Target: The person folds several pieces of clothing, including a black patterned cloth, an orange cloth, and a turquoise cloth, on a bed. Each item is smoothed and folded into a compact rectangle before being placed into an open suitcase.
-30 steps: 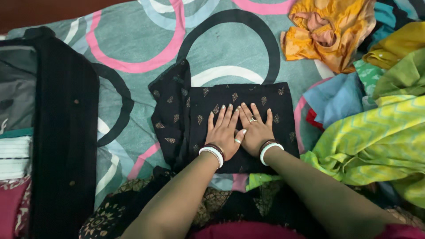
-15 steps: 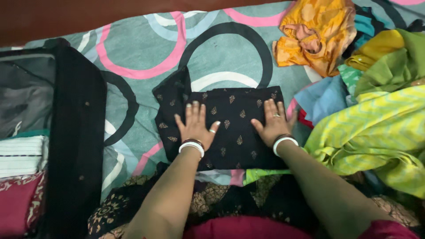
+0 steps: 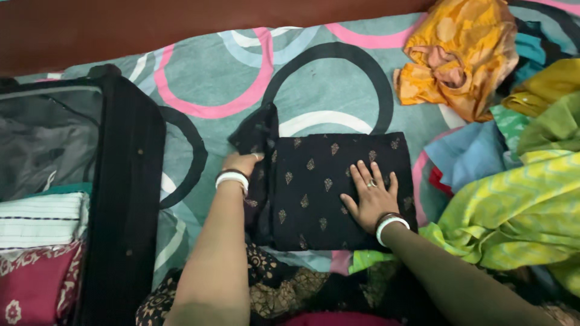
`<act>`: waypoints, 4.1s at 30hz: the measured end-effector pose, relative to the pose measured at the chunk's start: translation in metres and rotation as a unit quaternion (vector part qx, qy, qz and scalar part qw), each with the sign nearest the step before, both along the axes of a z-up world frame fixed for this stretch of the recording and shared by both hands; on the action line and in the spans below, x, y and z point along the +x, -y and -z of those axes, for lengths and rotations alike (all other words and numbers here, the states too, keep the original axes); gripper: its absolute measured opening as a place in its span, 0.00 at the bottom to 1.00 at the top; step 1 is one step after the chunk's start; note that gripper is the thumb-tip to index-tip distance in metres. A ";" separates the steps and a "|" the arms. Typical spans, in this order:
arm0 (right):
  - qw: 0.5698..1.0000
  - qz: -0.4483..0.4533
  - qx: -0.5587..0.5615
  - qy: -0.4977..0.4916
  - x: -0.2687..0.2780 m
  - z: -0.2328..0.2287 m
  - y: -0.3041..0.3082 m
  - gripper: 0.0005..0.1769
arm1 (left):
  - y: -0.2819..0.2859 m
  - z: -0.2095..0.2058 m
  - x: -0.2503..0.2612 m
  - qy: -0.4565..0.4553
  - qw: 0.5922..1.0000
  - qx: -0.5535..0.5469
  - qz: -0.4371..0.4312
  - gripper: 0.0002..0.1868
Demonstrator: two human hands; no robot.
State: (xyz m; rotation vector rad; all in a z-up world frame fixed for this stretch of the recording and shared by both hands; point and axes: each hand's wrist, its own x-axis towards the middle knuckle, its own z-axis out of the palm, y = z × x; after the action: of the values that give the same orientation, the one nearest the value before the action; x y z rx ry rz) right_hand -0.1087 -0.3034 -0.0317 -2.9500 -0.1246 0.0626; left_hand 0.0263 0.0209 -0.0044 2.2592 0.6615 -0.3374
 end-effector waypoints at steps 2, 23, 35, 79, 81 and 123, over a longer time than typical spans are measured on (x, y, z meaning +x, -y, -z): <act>1.000 -0.002 -0.001 0.012 0.000 0.000 0.000 0.45 | -0.011 0.005 0.008 0.026 0.999 -0.029 -0.035 0.42; 1.000 -0.002 0.017 0.014 -0.003 -0.003 0.002 0.44 | -0.098 -0.024 -0.049 0.271 0.938 0.072 -0.205 0.27; 0.996 0.000 -0.061 -0.063 -0.002 -0.006 0.003 0.36 | 0.145 -0.084 -0.114 0.253 0.883 -0.167 0.358 0.21; 0.978 0.201 0.054 0.026 0.014 0.003 0.044 0.41 | 0.120 -0.010 -0.128 0.215 0.852 0.174 0.445 0.43; 0.985 0.146 0.031 0.080 0.014 -0.001 0.031 0.40 | 0.125 -0.012 -0.126 0.241 0.850 0.163 0.439 0.44; 0.956 -0.166 -0.137 -0.200 -0.075 -0.066 0.021 0.49 | 0.101 -0.043 -0.168 -0.063 0.760 0.326 0.559 0.50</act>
State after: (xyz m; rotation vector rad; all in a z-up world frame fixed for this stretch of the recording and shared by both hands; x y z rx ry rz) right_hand -0.1836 -0.3247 0.0339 -3.0726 -0.5923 0.7774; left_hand -0.1419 -0.0805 0.0382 3.1030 -0.7692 -0.9340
